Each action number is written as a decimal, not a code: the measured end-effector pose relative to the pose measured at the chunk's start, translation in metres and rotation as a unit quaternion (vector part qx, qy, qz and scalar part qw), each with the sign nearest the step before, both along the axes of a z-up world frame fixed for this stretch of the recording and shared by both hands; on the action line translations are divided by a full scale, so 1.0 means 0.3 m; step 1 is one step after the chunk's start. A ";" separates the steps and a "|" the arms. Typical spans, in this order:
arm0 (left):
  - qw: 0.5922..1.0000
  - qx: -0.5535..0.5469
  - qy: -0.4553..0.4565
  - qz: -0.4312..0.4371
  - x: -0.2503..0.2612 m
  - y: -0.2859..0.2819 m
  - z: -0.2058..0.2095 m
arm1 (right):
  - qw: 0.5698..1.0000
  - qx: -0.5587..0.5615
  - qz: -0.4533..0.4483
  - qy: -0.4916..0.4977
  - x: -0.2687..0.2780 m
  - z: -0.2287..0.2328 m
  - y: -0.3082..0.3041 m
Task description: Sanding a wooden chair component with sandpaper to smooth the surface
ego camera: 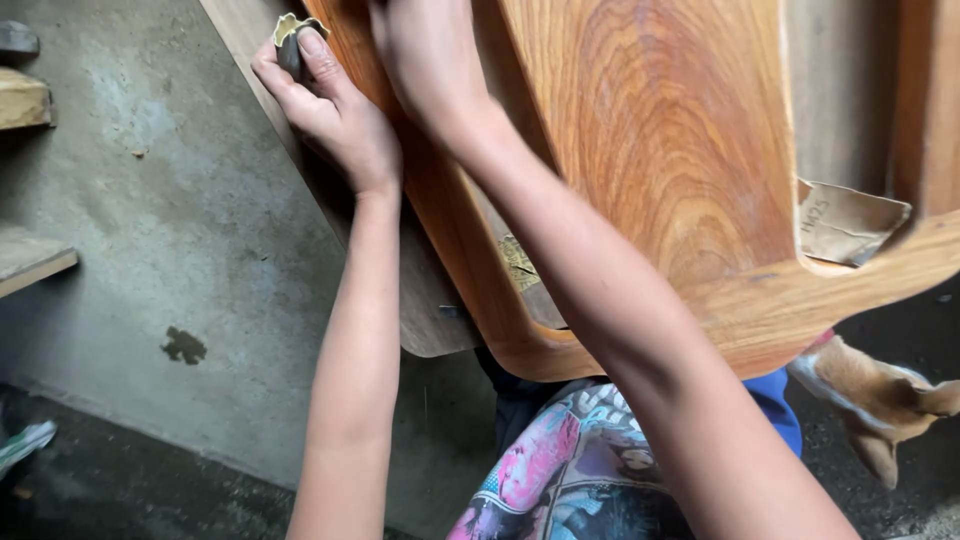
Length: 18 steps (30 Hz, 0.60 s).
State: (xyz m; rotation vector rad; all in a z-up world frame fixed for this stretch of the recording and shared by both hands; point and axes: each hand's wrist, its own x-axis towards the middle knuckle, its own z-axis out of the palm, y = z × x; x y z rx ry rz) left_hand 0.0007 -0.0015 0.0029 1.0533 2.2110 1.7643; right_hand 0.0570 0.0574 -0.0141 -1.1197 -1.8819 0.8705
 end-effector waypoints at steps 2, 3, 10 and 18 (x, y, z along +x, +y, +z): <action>1.000 0.014 -0.017 -0.008 0.000 0.005 -0.005 | 0.998 0.021 0.000 0.065 0.126 0.142 -0.116; 0.999 0.028 -0.014 -0.010 0.001 0.004 -0.004 | 0.999 -0.033 0.020 0.029 0.197 0.162 -0.208; 0.998 0.052 -0.022 -0.019 -0.008 -0.002 -0.014 | 0.975 -0.222 0.026 0.011 0.522 0.268 -0.668; 0.998 0.052 -0.041 0.009 -0.015 0.010 -0.014 | 0.997 -0.077 0.017 -0.014 0.244 0.184 -0.294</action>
